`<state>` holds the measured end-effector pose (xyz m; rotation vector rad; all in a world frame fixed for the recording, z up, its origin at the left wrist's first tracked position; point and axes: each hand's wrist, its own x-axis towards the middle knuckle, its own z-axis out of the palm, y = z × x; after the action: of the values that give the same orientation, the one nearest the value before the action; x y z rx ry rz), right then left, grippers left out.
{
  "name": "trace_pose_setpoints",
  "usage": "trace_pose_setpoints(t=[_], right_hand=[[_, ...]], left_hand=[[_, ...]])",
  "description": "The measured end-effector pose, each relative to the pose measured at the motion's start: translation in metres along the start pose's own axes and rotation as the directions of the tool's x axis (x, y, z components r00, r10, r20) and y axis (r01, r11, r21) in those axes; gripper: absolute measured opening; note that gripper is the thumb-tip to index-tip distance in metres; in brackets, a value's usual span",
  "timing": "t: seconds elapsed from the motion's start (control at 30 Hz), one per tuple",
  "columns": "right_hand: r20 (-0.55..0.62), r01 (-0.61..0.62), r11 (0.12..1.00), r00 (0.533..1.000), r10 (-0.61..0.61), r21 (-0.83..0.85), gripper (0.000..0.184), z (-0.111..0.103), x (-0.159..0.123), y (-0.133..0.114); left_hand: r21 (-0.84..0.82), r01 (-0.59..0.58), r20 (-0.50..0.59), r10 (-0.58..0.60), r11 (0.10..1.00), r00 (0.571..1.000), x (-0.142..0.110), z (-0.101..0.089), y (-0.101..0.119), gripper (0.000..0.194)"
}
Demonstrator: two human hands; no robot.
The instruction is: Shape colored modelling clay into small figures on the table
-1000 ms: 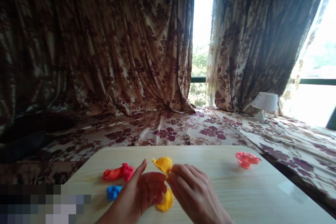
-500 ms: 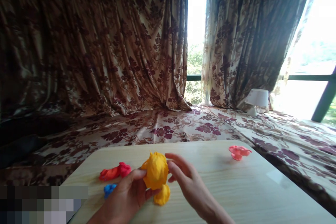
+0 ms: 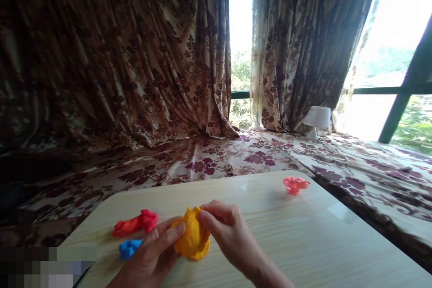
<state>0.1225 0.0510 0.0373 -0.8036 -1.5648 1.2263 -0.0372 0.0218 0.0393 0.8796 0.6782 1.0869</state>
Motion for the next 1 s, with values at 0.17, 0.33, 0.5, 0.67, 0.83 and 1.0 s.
trace_pose_setpoints(t=[0.17,0.33,0.5,0.67,0.83,1.0], right_hand=[[-0.015,0.284,0.906,0.953,-0.304,-0.315,0.02,-0.002,-0.0019,0.0044],[0.005,0.155,0.949,0.987,-0.16,-0.275,0.03,-0.0078,-0.0024,-0.0009],[-0.055,-0.113,0.993,0.992,0.111,-0.035,0.044,-0.0073,-0.0015,0.0009],[-0.021,-0.186,0.982,0.982,0.186,0.014,0.046,-0.0061,-0.0001,0.002],[0.016,-0.222,0.975,0.975,0.222,-0.014,0.045,-0.0063,-0.0009,0.0008],[0.029,-0.222,0.975,0.974,0.223,-0.02,0.04,-0.0064,-0.0013,-0.0024]], left_hand=[[0.009,0.016,-0.021,-0.016,1.0,1.0,0.0011,-0.0009,-0.0009,0.02],[0.028,0.017,-0.004,-0.016,0.999,1.0,-0.0008,0.001,0.0003,0.021],[0.127,0.024,-0.006,-0.023,0.992,1.0,-0.0027,0.0044,0.0012,0.026],[0.228,0.023,-0.034,-0.016,0.973,0.999,-0.0007,0.0025,-0.002,0.032],[0.284,0.007,-0.035,0.003,0.959,0.999,-0.0008,0.0015,-0.0036,0.032],[0.293,0.016,-0.03,-0.007,0.956,1.0,-0.0012,-0.0001,-0.0022,0.031]])
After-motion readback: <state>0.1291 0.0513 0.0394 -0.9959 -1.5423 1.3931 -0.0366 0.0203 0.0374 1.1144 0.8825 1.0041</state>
